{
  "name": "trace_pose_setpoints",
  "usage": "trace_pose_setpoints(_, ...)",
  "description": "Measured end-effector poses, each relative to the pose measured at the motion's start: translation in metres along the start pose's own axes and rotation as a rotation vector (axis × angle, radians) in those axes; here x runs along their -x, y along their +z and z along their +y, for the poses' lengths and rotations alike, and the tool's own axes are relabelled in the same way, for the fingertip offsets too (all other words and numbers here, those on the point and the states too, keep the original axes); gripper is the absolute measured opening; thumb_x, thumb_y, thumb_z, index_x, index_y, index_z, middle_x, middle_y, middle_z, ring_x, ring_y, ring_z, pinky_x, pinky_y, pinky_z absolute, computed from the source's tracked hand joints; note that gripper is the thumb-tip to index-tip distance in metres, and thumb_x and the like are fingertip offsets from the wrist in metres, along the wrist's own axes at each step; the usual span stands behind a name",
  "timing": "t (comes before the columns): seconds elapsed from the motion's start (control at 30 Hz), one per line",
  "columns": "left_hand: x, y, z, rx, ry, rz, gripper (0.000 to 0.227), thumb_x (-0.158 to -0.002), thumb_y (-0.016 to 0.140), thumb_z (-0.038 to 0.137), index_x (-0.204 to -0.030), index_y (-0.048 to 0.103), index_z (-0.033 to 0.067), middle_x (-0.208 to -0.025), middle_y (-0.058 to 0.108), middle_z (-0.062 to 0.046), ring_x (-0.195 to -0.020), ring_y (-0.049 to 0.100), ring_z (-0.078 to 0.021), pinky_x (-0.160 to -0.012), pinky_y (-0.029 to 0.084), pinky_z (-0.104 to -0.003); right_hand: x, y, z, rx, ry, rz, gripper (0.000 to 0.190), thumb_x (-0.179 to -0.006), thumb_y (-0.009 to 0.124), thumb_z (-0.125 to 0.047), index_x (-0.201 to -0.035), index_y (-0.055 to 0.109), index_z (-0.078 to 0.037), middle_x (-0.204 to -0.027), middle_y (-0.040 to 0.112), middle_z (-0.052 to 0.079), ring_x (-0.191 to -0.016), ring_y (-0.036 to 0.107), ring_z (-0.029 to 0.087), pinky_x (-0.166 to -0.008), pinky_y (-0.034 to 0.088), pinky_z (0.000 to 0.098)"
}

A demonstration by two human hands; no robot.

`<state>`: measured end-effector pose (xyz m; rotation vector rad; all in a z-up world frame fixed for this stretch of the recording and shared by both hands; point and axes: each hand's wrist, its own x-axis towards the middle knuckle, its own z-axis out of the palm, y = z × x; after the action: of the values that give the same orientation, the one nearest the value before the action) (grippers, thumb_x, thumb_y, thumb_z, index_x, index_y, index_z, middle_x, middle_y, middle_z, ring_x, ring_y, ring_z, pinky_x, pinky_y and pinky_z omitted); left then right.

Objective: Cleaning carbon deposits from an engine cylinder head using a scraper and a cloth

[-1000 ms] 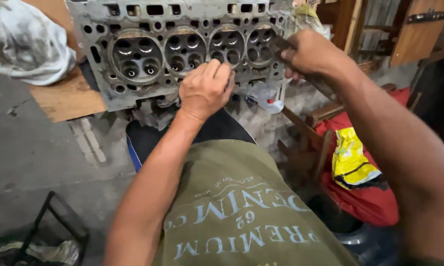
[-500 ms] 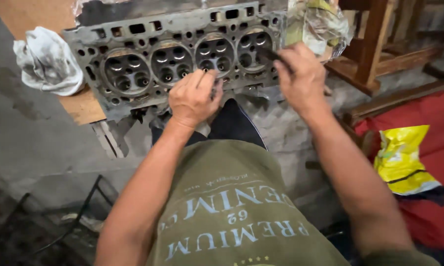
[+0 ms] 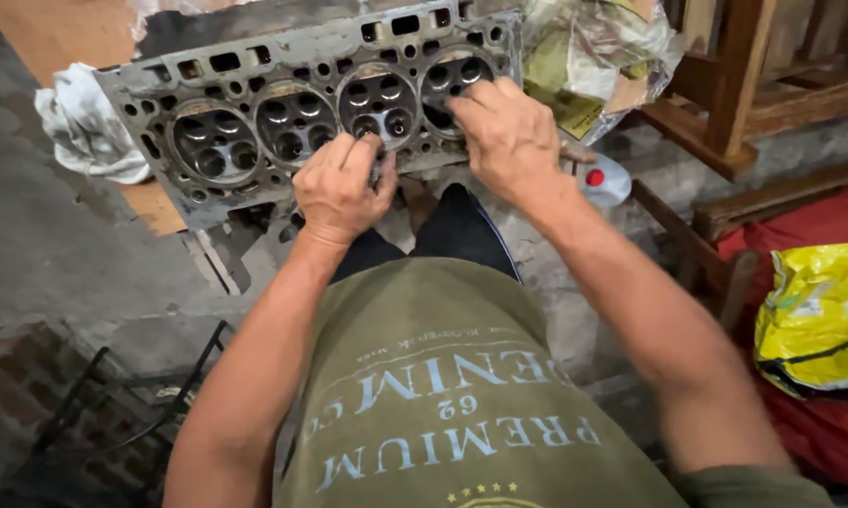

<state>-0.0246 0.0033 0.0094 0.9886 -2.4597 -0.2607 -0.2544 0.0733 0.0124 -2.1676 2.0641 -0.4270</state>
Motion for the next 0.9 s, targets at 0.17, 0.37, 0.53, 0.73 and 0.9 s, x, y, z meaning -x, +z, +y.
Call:
trace_pose_setpoints(0.17, 0.003, 0.002, 0.002, -0.018, -0.017, -0.016, 0.013, -0.094, 0.068, 0.026, -0.094, 0.070, 0.0140, -0.075, 0.056, -0.003, -0.059, 0.056, -0.0247, -0.052, 0.042, -0.035, -0.004, -0.009, 0.018, -0.044, -0.156, -0.175, 0.025, -0.102, 0.051, 0.002, -0.100, 0.074, -0.009, -0.068, 0.054, 0.000, -0.061, 0.045, 0.015, -0.040, 0.034, 0.0257)
trace_pose_setpoints(0.37, 0.000, 0.000, 0.004, -0.002, -0.009, -0.007, 0.013, -0.094, 0.065, 0.025, -0.092, 0.069, 0.0128, -0.075, 0.054, -0.003, -0.060, 0.055, -0.0240, -0.053, 0.042, -0.033, -0.009, -0.003, 0.009, 0.037, 0.034, -0.165, 0.013, -0.100, 0.073, -0.028, -0.102, 0.072, -0.015, -0.085, 0.063, 0.003, -0.075, 0.053, 0.020, -0.062, 0.045, 0.0346)
trace_pose_setpoints(0.53, 0.000, 0.002, 0.002, -0.006, -0.011, -0.013, 0.013, -0.094, 0.066, 0.026, -0.093, 0.069, 0.0128, -0.074, 0.052, -0.004, -0.060, 0.055, -0.0246, -0.053, 0.043, -0.034, -0.018, 0.018, -0.006, 0.027, 0.112, 0.030, 0.009, -0.098, 0.074, -0.022, -0.096, 0.073, -0.013, -0.083, 0.070, 0.003, -0.069, 0.058, 0.017, -0.059, 0.044, 0.0323)
trace_pose_setpoints(0.73, 0.002, 0.002, 0.003, 0.006, -0.029, -0.019, 0.014, -0.095, 0.067, 0.028, -0.092, 0.067, 0.0147, -0.075, 0.053, -0.004, -0.060, 0.056, -0.0260, -0.053, 0.043, -0.036, -0.019, 0.016, -0.019, -0.045, 0.271, 0.064, 0.011, -0.093, 0.076, -0.020, -0.101, 0.072, -0.012, -0.089, 0.072, 0.004, -0.074, 0.065, 0.024, -0.061, 0.048, 0.0383)
trace_pose_setpoints(0.9, 0.001, -0.003, 0.003, -0.013, 0.010, 0.037, 0.019, -0.100, 0.060, 0.028, -0.088, 0.066, 0.0135, -0.073, 0.051, -0.002, -0.058, 0.053, -0.0226, -0.051, 0.038, -0.032, -0.015, 0.017, -0.021, 0.008, 0.126, 0.151, 0.006, -0.094, 0.070, -0.015, -0.090, 0.069, -0.011, -0.079, 0.068, 0.005, -0.065, 0.058, 0.020, -0.052, 0.042, 0.0331)
